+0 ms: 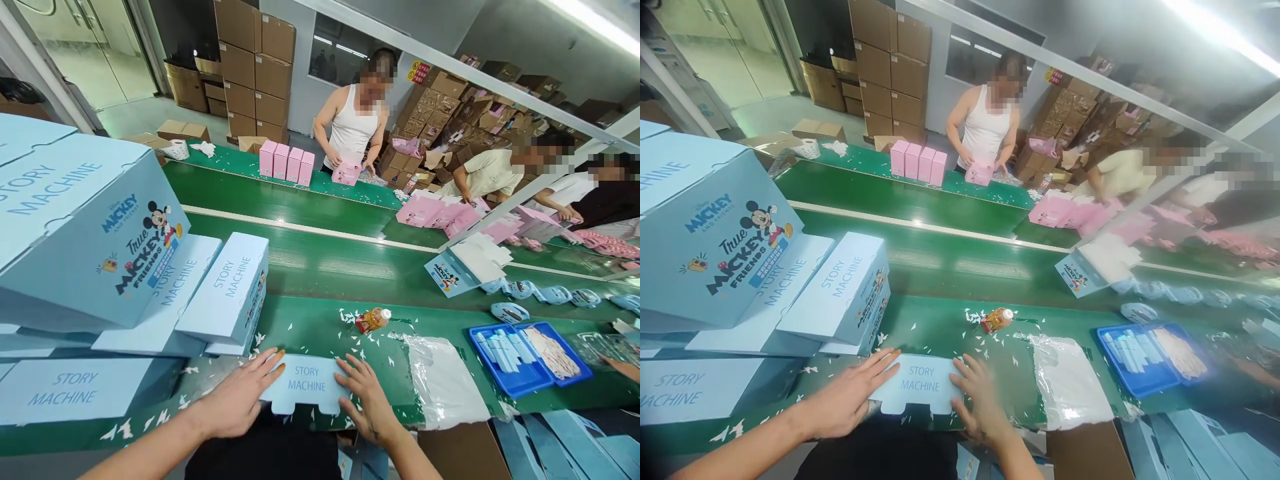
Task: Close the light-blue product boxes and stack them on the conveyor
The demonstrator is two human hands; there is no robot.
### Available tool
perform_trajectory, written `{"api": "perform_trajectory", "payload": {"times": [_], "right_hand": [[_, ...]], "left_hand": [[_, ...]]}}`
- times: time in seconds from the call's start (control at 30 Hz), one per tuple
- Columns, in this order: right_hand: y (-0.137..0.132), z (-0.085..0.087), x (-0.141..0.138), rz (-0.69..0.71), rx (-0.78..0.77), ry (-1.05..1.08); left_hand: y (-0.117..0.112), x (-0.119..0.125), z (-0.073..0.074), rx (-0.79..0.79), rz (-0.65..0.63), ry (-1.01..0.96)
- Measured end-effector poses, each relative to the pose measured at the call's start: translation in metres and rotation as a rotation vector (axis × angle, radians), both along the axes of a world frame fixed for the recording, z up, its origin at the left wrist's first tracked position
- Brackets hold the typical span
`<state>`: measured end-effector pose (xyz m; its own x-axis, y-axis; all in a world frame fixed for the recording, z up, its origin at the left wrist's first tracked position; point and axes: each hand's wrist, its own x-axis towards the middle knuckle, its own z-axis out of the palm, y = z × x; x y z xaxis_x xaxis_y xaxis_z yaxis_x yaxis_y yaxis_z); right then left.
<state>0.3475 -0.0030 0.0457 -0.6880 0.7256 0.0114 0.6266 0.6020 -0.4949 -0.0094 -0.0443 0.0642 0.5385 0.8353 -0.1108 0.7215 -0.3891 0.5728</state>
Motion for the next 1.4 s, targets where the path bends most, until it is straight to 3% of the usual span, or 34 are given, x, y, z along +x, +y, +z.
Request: {"api": "perform_trajectory", "payload": {"times": [0.13,0.27,0.37,0.47,0.6,0.73,0.83,0.97,1.13,1.27,1.33,1.4], "right_hand": [[-0.008,0.0,-0.014,-0.042,0.122,-0.134],[-0.016,-0.013,-0.024,-0.047,0.285,-0.086],[-0.024,-0.009,-0.027,-0.03,0.357,-0.056],[-0.031,0.007,-0.039,-0.027,0.37,-0.031],[-0.035,0.023,-0.081,-0.097,0.338,0.08],[-0.033,0.014,-0.124,-0.102,0.259,0.16],[-0.031,0.002,-0.138,-0.072,0.281,0.143],[-0.02,0.001,-0.135,-0.012,0.225,0.168],[0.037,0.031,-0.107,-0.25,0.073,0.179],[0.072,0.05,-0.077,-0.376,0.077,-0.098],[0.067,0.052,-0.064,-0.28,-0.013,-0.137],[0.051,0.051,-0.052,-0.081,-0.105,-0.123]], "left_hand": [[-0.002,0.009,0.011,0.031,-0.038,0.027],[-0.005,0.022,-0.002,0.076,0.025,0.056],[-0.004,0.03,-0.012,0.097,0.074,0.116],[-0.001,0.035,-0.014,0.107,0.079,0.139],[0.002,0.036,-0.009,0.112,0.07,0.204],[0.002,0.035,-0.007,0.119,0.059,0.215],[0.002,0.032,-0.01,0.122,0.059,0.207],[0.002,0.03,-0.015,0.149,0.066,0.188],[-0.002,0.032,-0.012,0.219,0.058,0.23],[-0.005,0.033,-0.008,0.261,0.033,0.251],[-0.007,0.033,-0.01,0.266,0.025,0.254],[-0.007,0.033,-0.013,0.262,0.03,0.251]]}}
